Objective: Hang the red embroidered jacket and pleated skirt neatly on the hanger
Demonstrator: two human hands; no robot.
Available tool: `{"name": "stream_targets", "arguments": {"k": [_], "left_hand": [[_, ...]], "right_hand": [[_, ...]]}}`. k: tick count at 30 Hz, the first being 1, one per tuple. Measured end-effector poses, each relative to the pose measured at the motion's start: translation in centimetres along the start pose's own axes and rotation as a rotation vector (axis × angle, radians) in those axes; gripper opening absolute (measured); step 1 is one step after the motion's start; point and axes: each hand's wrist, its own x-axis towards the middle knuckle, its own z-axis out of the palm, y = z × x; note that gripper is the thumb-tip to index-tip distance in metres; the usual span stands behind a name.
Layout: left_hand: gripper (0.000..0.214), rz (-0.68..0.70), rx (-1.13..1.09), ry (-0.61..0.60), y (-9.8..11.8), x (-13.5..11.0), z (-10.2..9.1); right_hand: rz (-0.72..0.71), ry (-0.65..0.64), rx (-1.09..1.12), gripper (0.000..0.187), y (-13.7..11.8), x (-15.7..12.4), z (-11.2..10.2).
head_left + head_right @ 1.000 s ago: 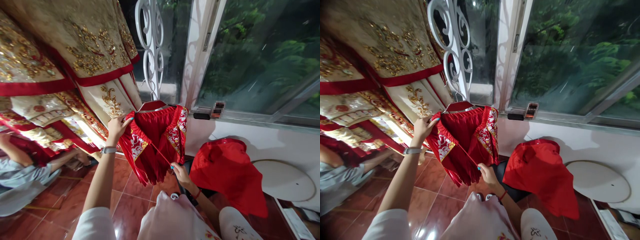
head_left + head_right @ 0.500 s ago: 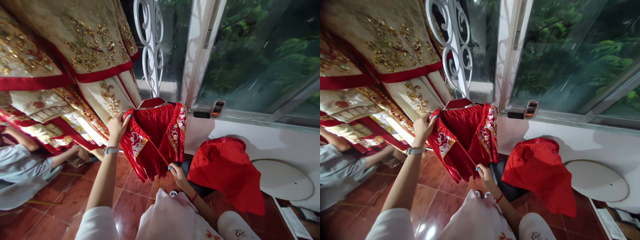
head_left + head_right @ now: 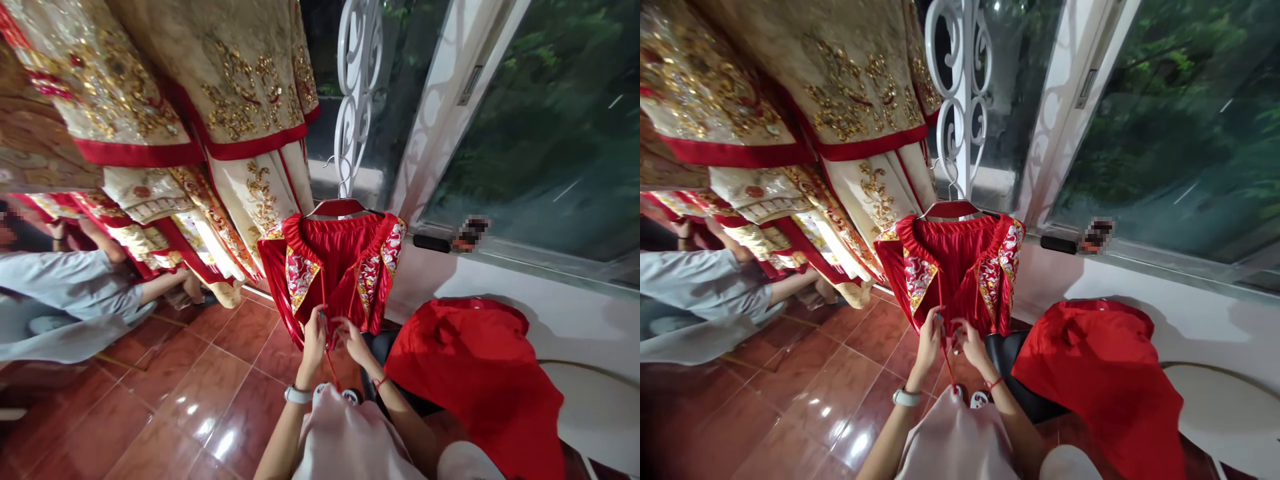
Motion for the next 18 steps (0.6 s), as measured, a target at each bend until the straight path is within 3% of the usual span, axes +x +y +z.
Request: {"name": "stream_targets", "arguments": {"k": [2, 4, 8, 11, 14, 18], "left_hand": [[0.034, -0.020, -0.098, 0.018, -0.7, -0.4, -1.0], [0.037, -0.041, -0.197, 0.057, -1.8, -1.1, -1.5], [0.034, -0.027, -0.245, 0.043, -4.4, -2.4, -0.8], [0.031, -0.029, -0.176, 0.010, -6.1, -2.2, -0.3], [0.043, 0.016, -0.061, 0.079, -7.3, -1.0, 0.1], [0.031, 0.096, 0.104, 0.110, -8.0, 0.5, 0.9]], "right_hand": [[-0.031, 0.108, -0.063, 0.043, -0.5, 3.3, -0.3], [0.014, 0.126, -0.169, 0.050, -0.8, 6.6, -0.3], [0.098, 0.142, -0.324, 0.042, -0.5, 9.9, 0.0], [0.065, 0.169, -0.341, 0.028, 0.3, 8.6, 0.5], [-0.004, 0.154, -0.337, 0.016, 1.0, 5.8, 0.8], [-0.129, 0.088, -0.305, 0.018, 1.0, 3.0, 0.4]]}}
